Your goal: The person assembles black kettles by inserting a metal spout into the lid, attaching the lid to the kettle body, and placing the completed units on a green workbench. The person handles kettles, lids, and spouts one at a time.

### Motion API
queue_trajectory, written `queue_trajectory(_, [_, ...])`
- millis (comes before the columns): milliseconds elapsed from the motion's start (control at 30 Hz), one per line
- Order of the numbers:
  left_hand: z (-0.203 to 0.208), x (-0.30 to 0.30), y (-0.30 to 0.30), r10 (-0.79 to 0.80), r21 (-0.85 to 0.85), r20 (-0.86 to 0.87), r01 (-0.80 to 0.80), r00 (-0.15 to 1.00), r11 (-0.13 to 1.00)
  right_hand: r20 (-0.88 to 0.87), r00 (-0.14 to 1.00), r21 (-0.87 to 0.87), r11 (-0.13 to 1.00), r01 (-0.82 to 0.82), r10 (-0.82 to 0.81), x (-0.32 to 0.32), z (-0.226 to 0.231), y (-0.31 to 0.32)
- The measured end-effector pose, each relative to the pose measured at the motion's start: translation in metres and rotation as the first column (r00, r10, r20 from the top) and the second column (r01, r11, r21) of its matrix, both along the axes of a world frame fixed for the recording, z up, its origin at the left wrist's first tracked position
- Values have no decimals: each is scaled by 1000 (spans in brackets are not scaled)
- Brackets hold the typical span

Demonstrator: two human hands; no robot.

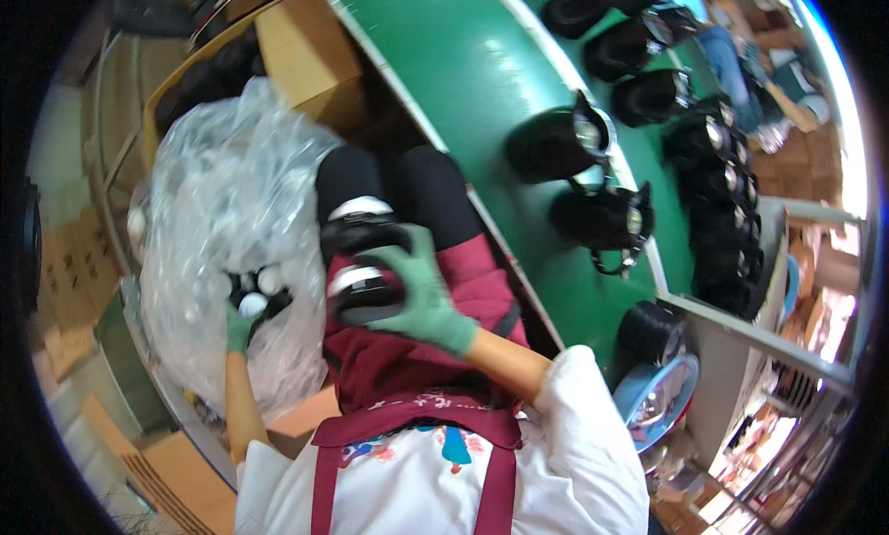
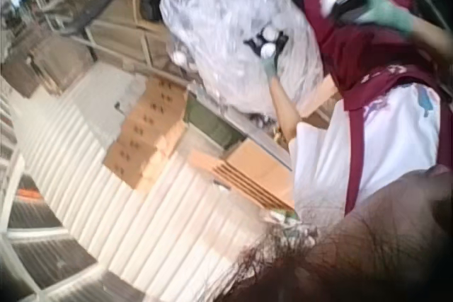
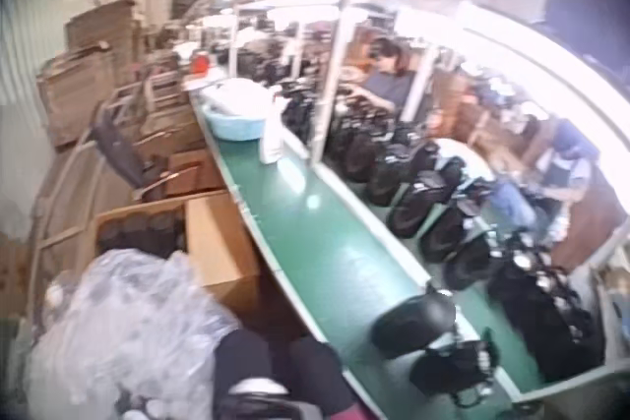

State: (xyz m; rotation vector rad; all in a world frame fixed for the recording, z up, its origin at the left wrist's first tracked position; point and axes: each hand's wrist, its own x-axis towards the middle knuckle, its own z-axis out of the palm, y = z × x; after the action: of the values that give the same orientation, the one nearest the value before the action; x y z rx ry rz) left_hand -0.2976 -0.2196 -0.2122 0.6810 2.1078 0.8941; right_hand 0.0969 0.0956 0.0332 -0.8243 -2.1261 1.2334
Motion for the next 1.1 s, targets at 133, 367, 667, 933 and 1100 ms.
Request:
queue_trajectory(133, [88,54,55,132,-169,46,-122,990,978,62,721,-96,715,692,-690,158,42,24])
queue_trajectory(367, [264,225,266,-421,364,527,252,738,897,174,746,-600,532,598,-643,269,93,54])
queue_trajectory(667, [278,391,501,-564,843,-135,393,815,367,130,844,-801,447,399,-521,332,114,63])
queue_trajectory(933, [250,394,499,-444,217,-871,976,209,34,-227,659,96,656,748,-717,378,50,313])
queue_trajectory(1100, [219,415,488,-340,453,-760,826,554,335,303,497,192,563,804,-813,471,-10,474])
